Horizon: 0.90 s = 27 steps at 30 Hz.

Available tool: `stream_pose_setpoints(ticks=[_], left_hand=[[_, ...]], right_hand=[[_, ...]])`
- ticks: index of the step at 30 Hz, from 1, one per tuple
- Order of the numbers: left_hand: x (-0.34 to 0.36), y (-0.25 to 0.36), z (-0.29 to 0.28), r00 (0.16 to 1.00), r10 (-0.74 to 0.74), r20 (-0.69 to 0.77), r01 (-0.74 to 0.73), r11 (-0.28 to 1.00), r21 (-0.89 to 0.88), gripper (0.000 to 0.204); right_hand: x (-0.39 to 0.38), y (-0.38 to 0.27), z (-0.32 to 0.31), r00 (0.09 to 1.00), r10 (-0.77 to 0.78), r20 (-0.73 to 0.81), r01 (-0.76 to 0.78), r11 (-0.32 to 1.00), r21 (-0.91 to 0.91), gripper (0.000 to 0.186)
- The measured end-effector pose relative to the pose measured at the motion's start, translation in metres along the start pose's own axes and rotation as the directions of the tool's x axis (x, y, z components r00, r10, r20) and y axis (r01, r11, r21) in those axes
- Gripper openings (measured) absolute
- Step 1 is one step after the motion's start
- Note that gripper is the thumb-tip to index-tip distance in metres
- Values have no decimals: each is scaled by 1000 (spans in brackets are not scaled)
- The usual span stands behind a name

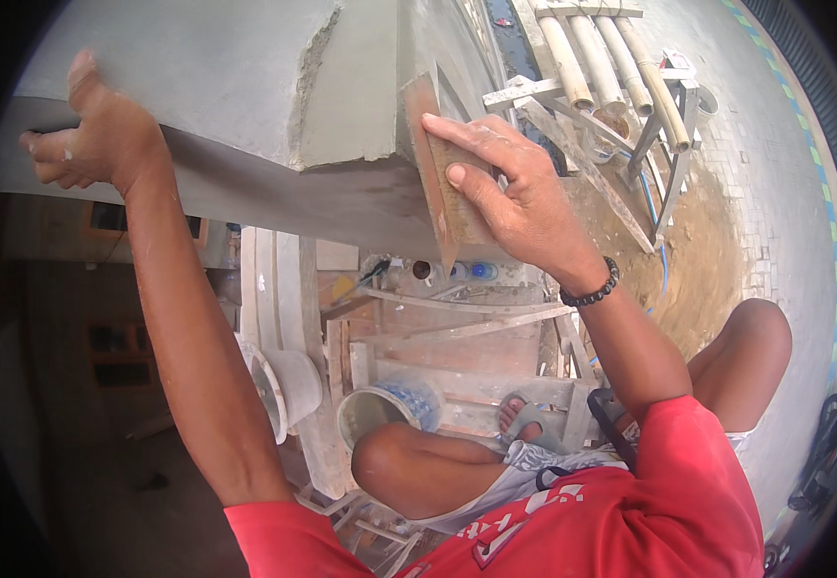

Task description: The person scoops plaster from a bucket and applies it to a wall section using a trowel. They repeatedly smooth and level the surface, working on the edges and corners to create a flat finish.

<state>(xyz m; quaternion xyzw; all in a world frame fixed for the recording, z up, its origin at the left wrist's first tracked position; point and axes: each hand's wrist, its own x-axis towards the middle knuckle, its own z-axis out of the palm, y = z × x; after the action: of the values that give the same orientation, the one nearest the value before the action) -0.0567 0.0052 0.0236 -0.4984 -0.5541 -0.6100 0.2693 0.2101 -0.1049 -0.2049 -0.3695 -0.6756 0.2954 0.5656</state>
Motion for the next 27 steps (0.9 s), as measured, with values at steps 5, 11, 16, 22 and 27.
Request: stream_pose_setpoints(ticks=[5, 11, 16, 22, 27], left_hand=[[-6, 11, -2, 999, 51, 5, -50, 998, -50, 113], [-6, 12, -2, 1000, 29, 2, -29, 997, -75, 114], [-7, 16, -4, 1000, 17, 9, -16, 996, -90, 115], [-5, 9, -5, 999, 34, 15, -34, 998, -47, 112], [4, -4, -1, 998, 66, 11, -66, 998, -4, 110]], right_hand=[[-2, 6, 16, 995, -14, 102, 12, 1000, 16, 45], [-17, 9, -1, 998, 58, 33, -59, 998, 34, 45], [3, 3, 3, 991, -110, 71, 110, 994, 0, 44], [-38, 13, 8, 956, 257, 142, -257, 966, -15, 47], [-82, -3, 24, 882, 461, -97, -437, 877, 199, 59]])
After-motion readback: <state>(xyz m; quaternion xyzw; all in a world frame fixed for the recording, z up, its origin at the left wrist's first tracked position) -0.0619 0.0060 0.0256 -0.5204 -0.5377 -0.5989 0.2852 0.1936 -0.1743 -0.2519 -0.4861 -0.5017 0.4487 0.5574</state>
